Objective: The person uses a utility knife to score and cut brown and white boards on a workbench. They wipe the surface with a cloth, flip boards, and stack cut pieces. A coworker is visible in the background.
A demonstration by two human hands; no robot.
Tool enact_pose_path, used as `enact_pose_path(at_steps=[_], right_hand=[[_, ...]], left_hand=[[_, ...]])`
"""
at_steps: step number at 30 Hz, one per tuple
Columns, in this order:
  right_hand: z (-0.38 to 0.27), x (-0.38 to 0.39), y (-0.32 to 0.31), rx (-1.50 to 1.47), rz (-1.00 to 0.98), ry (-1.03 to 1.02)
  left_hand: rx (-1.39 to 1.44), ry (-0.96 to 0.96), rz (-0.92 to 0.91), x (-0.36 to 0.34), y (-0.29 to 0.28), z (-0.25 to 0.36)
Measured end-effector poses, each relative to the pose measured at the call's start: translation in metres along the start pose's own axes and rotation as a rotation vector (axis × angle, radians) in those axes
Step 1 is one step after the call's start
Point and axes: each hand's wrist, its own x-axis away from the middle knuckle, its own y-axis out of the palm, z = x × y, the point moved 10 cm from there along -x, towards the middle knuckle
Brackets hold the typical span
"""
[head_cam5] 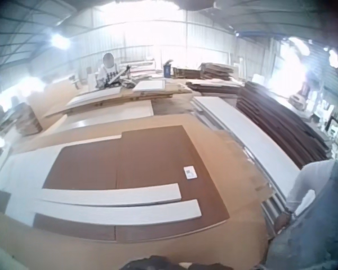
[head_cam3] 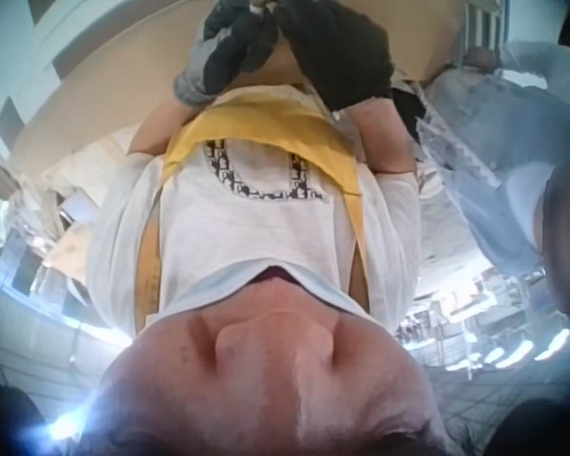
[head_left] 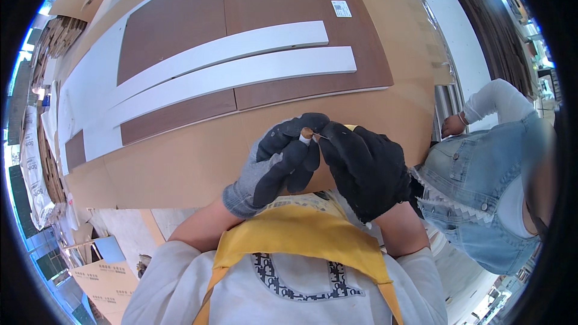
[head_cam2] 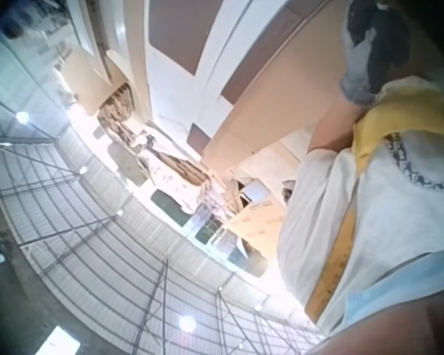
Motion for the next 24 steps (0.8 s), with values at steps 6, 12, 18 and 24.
enact_pose_path(at_steps=[6,12,18,24], right_hand=[[0.008,-0.002,0.011,0.063,-0.059,0.023],[0.025,0.015,0.024,-0.056,0.019,0.163],[0.062,0.033,0.038,-0.316,0.093,0.41],[0.181,0.056,0.072,-0.754,0.301,1.005]], left_hand=[[0.033,-0.082,0.055,-0.005,-0.012,-0.015],[0.054,-0.114,0.074,-0.005,-0.018,-0.032],[0.064,-0.195,0.232,-0.011,-0.016,-0.042],[-0.04,-0.274,0.174,-0.027,-0.016,-0.059]])
